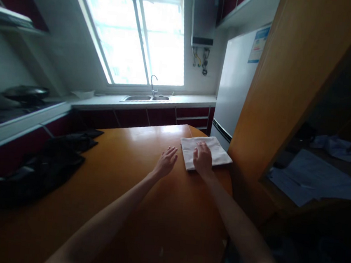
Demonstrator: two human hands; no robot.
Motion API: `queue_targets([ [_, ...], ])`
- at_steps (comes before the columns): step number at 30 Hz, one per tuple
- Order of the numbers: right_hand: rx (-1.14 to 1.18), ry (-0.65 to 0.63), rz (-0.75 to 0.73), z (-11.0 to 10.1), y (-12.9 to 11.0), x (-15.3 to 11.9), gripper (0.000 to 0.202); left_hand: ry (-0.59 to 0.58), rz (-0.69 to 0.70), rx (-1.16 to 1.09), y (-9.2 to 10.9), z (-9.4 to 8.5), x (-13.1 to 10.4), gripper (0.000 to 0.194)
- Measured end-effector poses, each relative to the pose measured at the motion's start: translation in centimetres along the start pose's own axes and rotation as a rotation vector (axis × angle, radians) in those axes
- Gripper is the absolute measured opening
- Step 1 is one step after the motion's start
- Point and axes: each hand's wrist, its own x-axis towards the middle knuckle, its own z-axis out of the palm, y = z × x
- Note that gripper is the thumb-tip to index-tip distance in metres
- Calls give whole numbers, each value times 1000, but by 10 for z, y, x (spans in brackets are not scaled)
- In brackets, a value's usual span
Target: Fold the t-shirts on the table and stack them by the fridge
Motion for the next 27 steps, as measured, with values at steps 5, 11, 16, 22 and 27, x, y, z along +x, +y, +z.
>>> queue_targets([
  [5,145,-275,33,34,-101,-51,44,-43,-196,112,-65,-40,-73,47],
  [11,144,-599,141,59,-169,-88,48,-41,-322,206,-115,-96,-154,46],
  [16,86,-681,190,78,-203,-105,51,-48,-403,244,-138,-118,-196,49],
  [22,-68,-712,110,94,-215,-131,55,-120,-383,300,-141,-113,-214,57],
  [27,-120,-717,73,100,-207,-136,55,-111,-375,299,-139,-111,-215,57],
])
